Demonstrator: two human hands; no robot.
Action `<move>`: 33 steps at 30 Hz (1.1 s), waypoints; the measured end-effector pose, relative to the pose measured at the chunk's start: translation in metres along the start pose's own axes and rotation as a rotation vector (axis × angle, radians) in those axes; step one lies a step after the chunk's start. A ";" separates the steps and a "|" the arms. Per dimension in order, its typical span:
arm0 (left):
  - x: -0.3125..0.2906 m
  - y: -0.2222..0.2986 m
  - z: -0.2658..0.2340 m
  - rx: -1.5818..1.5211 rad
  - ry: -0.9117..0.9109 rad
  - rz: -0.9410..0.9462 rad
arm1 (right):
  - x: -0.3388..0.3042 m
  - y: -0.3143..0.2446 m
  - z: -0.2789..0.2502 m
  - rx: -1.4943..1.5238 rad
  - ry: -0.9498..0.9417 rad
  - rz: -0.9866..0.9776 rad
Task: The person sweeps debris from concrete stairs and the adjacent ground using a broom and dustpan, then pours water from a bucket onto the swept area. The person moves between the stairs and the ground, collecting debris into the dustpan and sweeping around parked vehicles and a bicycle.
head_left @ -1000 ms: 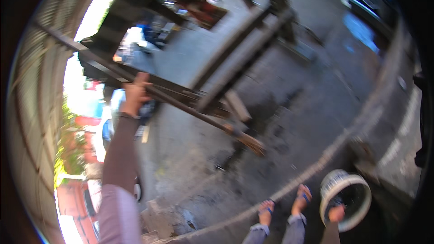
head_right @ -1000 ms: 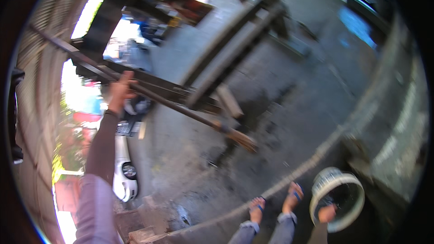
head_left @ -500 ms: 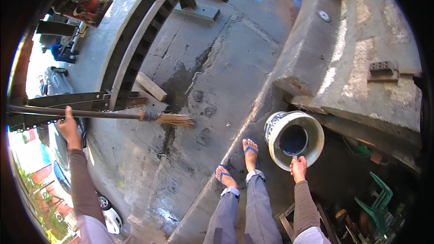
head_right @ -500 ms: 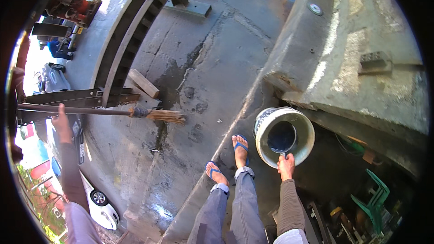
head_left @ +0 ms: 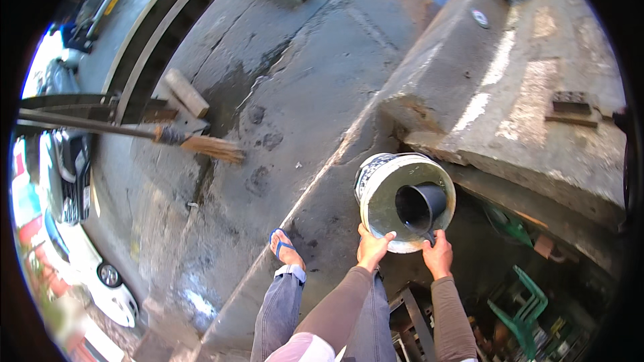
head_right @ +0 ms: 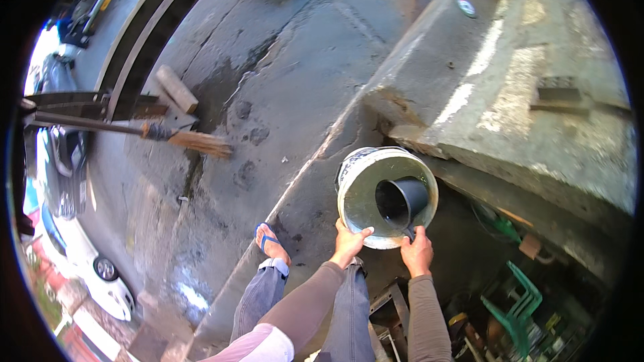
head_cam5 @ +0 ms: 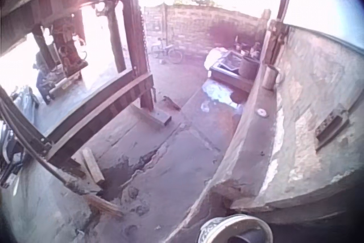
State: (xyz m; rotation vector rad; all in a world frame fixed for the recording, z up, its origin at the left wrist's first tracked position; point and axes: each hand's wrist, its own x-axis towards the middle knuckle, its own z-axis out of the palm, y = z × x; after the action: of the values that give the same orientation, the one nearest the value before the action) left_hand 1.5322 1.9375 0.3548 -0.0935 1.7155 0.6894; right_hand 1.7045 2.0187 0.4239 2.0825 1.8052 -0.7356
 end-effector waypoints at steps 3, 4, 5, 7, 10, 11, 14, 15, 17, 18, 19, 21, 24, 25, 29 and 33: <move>0.011 0.000 0.014 0.064 0.250 -0.016 | 0.029 0.021 -0.012 -0.061 -0.018 -0.247; 0.018 0.000 0.010 0.029 0.243 -0.011 | 0.037 0.024 -0.016 -0.036 -0.032 -0.282; 0.021 0.001 0.005 0.017 0.230 -0.023 | 0.046 0.025 -0.019 -0.001 -0.034 -0.326; 0.032 0.005 -0.015 0.060 0.302 0.045 | 0.056 0.021 -0.025 0.011 -0.038 -0.381; 0.048 0.020 -0.055 0.215 0.330 0.117 | 0.060 0.000 -0.025 0.061 -0.025 -0.473; 0.050 0.023 -0.066 0.235 0.331 0.120 | 0.060 -0.009 -0.024 0.061 -0.069 -0.451; 0.053 0.028 -0.096 0.124 0.259 -0.002 | 0.054 -0.041 -0.014 0.043 -0.116 -0.430; 0.052 0.026 -0.102 0.237 0.343 0.065 | 0.053 -0.053 -0.010 0.037 -0.112 -0.463; 0.047 0.019 -0.116 0.111 0.289 -0.026 | 0.052 -0.074 -0.007 -0.007 -0.095 -0.549; 0.044 0.015 -0.123 0.127 0.320 -0.038 | 0.053 -0.085 -0.006 -0.027 -0.112 -0.591; 0.040 0.010 -0.131 0.143 0.326 -0.049 | 0.056 -0.098 -0.006 -0.047 -0.128 -0.627; 0.031 0.004 -0.146 0.076 0.336 -0.069 | 0.063 -0.124 -0.005 -0.103 -0.157 -0.711; 0.012 0.001 -0.166 -0.217 0.282 -0.166 | 0.074 -0.169 0.000 -0.227 -0.194 -0.855; 0.006 0.004 -0.170 -0.312 0.321 -0.136 | 0.077 -0.183 0.004 -0.232 -0.166 -0.925; -0.014 0.022 -0.173 -0.544 0.312 -0.139 | 0.087 -0.228 0.019 -0.689 -0.069 -1.080; -0.023 0.057 -0.154 -0.716 0.398 -0.093 | 0.095 -0.263 0.022 -0.852 -0.019 -1.235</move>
State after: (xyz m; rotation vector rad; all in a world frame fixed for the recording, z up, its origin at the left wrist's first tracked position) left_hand 1.3819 1.9020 0.4139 -0.8499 1.7381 1.2486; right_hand 1.4517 2.1323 0.3827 0.3245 2.6209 -0.0854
